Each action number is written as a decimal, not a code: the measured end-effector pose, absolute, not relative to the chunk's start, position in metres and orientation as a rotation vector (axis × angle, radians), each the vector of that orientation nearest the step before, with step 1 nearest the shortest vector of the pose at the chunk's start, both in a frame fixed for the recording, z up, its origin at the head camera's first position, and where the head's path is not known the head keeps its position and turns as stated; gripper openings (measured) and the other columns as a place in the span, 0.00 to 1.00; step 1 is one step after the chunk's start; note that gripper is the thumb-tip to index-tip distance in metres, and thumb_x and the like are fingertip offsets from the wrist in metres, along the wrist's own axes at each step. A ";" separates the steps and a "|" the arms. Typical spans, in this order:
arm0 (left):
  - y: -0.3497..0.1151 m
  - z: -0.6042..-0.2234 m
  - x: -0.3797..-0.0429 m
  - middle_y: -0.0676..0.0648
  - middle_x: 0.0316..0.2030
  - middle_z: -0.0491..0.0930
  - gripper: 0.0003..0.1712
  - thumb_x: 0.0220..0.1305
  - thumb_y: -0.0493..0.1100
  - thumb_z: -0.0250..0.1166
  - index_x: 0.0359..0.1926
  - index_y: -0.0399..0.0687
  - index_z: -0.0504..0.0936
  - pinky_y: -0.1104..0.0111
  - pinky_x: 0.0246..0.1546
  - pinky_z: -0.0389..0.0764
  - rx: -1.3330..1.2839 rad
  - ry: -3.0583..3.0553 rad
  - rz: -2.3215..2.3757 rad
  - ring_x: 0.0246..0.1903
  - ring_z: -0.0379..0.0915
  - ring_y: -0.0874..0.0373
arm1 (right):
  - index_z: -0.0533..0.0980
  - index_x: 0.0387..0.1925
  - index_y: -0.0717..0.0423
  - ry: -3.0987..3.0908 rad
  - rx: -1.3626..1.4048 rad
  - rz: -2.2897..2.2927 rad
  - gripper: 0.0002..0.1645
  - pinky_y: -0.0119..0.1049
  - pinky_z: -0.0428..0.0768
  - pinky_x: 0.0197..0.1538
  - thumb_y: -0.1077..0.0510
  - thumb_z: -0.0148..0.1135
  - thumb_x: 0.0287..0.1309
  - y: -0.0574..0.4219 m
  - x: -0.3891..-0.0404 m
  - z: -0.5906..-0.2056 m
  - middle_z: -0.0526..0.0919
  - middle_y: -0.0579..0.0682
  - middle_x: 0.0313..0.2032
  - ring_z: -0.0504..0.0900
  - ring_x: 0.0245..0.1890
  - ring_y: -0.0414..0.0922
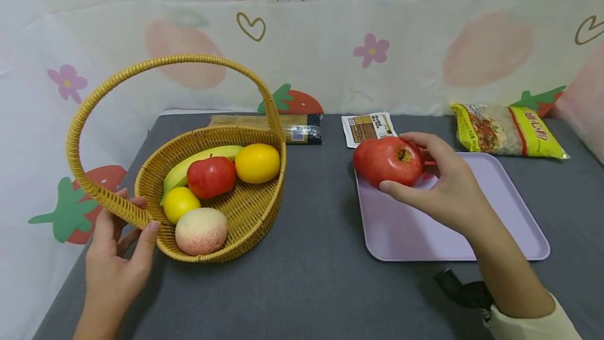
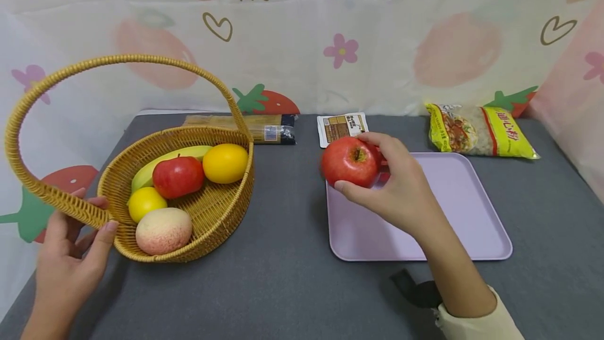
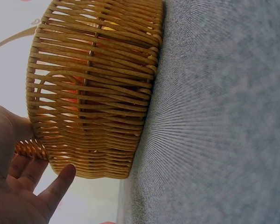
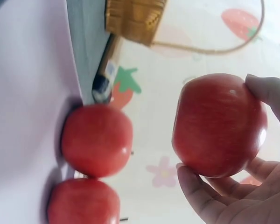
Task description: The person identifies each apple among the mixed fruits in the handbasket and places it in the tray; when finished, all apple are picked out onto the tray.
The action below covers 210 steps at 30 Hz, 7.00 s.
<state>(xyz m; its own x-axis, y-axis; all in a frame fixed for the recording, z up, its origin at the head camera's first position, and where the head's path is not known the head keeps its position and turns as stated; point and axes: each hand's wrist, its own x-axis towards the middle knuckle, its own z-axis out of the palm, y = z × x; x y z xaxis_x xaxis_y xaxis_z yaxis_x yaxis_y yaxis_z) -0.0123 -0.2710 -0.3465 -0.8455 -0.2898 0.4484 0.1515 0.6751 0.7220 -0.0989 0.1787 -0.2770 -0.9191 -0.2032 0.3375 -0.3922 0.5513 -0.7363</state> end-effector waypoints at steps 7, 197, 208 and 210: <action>-0.272 -0.348 -0.012 0.45 0.56 0.77 0.45 0.59 0.24 0.68 0.74 0.52 0.64 0.86 0.46 0.72 0.063 -2.320 -1.098 0.55 0.72 0.68 | 0.70 0.67 0.51 -2.621 0.298 1.219 0.45 0.23 0.73 0.40 0.55 0.80 0.48 0.202 -0.110 -0.275 0.75 0.51 0.57 0.72 0.48 0.47; -0.274 -0.349 -0.011 0.46 0.55 0.76 0.45 0.56 0.22 0.68 0.73 0.47 0.64 0.85 0.47 0.72 -0.013 -2.299 -1.086 0.56 0.72 0.68 | 0.68 0.53 0.49 -2.685 1.184 0.847 0.30 0.30 0.77 0.32 0.39 0.70 0.58 -0.094 -0.147 -0.321 0.69 0.53 0.53 0.75 0.28 0.42; -0.275 -0.349 -0.013 0.48 0.55 0.76 0.46 0.55 0.21 0.68 0.73 0.46 0.64 0.85 0.47 0.73 -0.037 -2.288 -1.106 0.55 0.72 0.67 | 0.68 0.52 0.47 -2.635 1.254 0.986 0.30 0.28 0.76 0.36 0.39 0.70 0.57 -0.082 -0.142 -0.318 0.69 0.51 0.52 0.76 0.32 0.40; -0.275 -0.349 -0.013 0.48 0.55 0.76 0.46 0.55 0.21 0.68 0.73 0.46 0.64 0.85 0.47 0.73 -0.035 -2.288 -1.106 0.55 0.72 0.67 | 0.68 0.52 0.47 -2.622 1.282 0.998 0.30 0.28 0.76 0.38 0.39 0.71 0.57 -0.079 -0.139 -0.316 0.69 0.51 0.53 0.76 0.33 0.40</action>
<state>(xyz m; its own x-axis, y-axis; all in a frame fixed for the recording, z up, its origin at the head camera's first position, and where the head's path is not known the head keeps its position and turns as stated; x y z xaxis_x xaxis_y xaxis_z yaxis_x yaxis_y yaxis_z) -0.0134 -0.2753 -0.3494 -0.8247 -0.2233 0.5196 0.2685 0.6542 0.7071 -0.1388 -0.0791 -0.3165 -0.6532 -0.6875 0.3173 -0.7244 0.4454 -0.5261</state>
